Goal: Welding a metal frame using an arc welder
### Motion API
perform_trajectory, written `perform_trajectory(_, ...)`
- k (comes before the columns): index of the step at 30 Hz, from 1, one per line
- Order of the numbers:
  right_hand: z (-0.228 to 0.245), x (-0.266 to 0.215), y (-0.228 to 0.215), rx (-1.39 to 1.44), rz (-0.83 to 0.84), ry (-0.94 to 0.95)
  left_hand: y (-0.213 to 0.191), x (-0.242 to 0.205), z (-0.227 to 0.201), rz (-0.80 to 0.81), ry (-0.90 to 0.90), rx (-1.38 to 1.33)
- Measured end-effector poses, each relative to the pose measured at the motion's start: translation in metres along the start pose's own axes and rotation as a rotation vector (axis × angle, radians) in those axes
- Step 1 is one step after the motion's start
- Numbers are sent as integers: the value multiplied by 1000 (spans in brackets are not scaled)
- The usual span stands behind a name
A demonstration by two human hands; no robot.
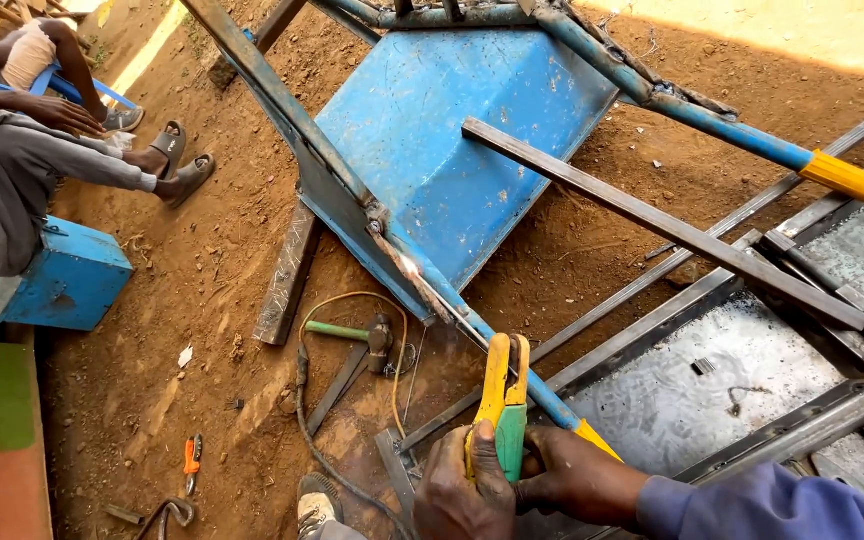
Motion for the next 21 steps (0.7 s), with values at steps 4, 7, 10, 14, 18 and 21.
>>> perform_trajectory(4, -1, 1, 0, -28, -1, 9, -2, -1, 1, 0, -53, 56)
perform_trajectory(7, 4, 1, 5, 12, 38, -40, -1, 0, 5, 29, -71, 36)
perform_trajectory(10, 3, 0, 1, -47, 9, 1, 2, 1, 3, 52, -35, -39)
perform_trajectory(14, 8, -2, 6, -37, 31, -26, 3, 1, 8, 28, -57, 6)
perform_trajectory(18, 2, -1, 4, -16, 26, 0, 4, 0, 8, 22, -41, 31)
perform_trajectory(21, 5, -4, 4, -42, 17, 8, 3, 0, 5, 25, -37, 46)
Point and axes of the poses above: each hand's wrist, its own x-axis towards the middle knuckle, its own y-axis out of the palm, z = x × y, the point moved 10 cm from there along x, towards the middle knuckle, and after that the axes turned 7 degrees about z, right-handed, at the moved point
